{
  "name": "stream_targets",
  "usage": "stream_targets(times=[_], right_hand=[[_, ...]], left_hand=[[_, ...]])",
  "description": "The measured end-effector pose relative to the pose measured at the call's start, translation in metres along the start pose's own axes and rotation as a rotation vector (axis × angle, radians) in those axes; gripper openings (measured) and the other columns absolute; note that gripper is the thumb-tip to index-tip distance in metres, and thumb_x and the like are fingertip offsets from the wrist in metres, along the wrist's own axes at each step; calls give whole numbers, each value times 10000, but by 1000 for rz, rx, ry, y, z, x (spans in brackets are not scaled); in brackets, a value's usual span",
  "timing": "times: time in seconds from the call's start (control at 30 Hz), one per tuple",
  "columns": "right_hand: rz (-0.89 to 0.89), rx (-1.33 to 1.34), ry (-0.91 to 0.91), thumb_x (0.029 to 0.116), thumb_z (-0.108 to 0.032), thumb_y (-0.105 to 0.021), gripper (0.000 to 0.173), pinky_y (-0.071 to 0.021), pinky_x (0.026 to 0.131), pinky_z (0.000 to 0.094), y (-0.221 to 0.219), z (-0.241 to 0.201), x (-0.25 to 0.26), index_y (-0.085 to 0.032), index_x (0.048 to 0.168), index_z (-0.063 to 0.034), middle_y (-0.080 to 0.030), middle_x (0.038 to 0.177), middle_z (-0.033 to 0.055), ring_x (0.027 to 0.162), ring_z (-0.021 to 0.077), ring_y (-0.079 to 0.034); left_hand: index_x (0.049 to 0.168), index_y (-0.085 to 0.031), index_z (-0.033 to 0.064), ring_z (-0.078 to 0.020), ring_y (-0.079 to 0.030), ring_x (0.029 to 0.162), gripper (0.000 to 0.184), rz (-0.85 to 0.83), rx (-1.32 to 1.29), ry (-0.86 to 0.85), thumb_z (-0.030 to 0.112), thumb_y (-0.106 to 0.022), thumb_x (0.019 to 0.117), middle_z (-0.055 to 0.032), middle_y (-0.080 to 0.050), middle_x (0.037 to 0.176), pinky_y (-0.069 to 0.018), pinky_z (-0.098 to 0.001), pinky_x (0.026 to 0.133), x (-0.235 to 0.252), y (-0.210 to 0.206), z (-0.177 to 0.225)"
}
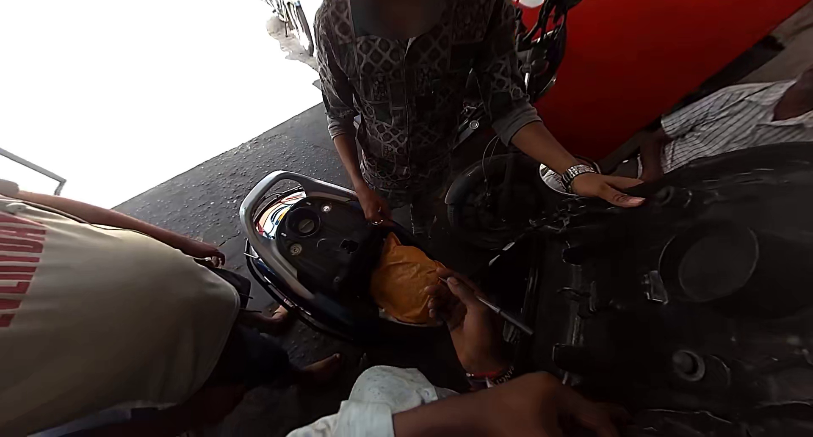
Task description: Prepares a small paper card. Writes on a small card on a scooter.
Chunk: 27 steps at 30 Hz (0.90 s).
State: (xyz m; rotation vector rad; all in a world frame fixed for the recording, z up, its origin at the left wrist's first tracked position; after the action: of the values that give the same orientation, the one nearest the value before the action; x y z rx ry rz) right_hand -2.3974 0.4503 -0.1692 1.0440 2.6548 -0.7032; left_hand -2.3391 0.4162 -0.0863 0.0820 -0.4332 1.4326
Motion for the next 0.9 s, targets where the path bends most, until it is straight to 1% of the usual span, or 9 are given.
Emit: stream_targets(times=[0.07,0.17,0.23,0.3,0.4,0.47,0.53,0.77,0.9], right_hand=[[-31,101,9,1109,-195,-322,402,-606,621,274,-4,-8,0,-682,1161,-24,-755,802,136,642,160,-720],[-196,24,125,1017,-113,-459,293,-611,676,295,8,-11,-2,-713,1133,-27,-753,831,127,697,154,-719],[-352,-109,185,953,-99,-584,214,-605,726,303,13,-5,-9,-741,1089,-48,-744,890,92,770,138,-705],[-589,-150,193,964,-135,-641,229,-605,747,317,3,-1,-17,-716,1143,-14,-769,992,111,849,162,-726],[-678,-205,184,976,-232,-699,314,-602,770,304,-9,-4,-17,-698,1166,18,-770,1003,112,871,158,-726],[-488,-234,169,925,-216,-757,184,-609,695,297,-6,-4,-13,-712,952,-40,-737,820,61,737,137,-712],[-346,-254,160,874,-197,-808,216,-609,637,305,-1,-1,-7,-641,836,-67,-691,732,54,650,146,-691],[-398,-201,69,917,-137,-774,247,-627,694,321,-3,6,-11,-682,1067,37,-738,880,140,734,190,-720],[-215,-344,121,899,-174,-781,266,-605,610,298,3,0,-8,-700,1058,23,-740,826,130,666,186,-707]], left_hand=[[967,-712,-76,-68,-668,793,179,162,-59,-35,88,-641,983,-144,-734,1052,-563,-247,724,-32,21,13],[1013,-726,75,8,-602,600,196,679,-97,-46,252,-644,1018,10,-717,848,-530,-180,537,-103,64,25],[1006,-737,61,-25,-579,556,180,1118,-105,83,226,-665,1000,-8,-694,787,-509,-186,493,-145,87,19],[1009,-729,0,-87,-605,614,180,1375,-103,208,166,-666,981,-69,-682,791,-514,-205,539,-166,100,6],[975,-740,-32,-104,-630,632,161,1437,13,202,120,-687,963,-97,-716,795,-523,-205,574,-167,103,0],[948,-747,-24,-85,-610,580,153,1414,57,188,118,-693,956,-86,-717,769,-505,-192,528,-161,99,1],[944,-753,-10,-77,-606,573,151,1379,103,185,131,-698,953,-69,-713,765,-499,-186,515,-155,95,3],[962,-758,46,-18,-646,597,133,1322,700,97,163,-699,944,23,-725,799,-561,-179,515,-154,85,12],[902,-792,117,-23,-652,701,176,1328,1291,105,259,-689,910,28,-721,799,-542,-184,611,-153,82,21]])
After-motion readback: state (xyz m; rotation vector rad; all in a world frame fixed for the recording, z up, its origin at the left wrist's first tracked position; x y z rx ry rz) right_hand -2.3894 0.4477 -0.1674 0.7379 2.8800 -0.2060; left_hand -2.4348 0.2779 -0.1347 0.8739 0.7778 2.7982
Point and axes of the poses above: each hand's wrist, its own x-axis towards the middle knuckle, its own y-axis out of the back of the hand, z = x × y, the point moved 5 cm from there along x, towards the middle knuckle
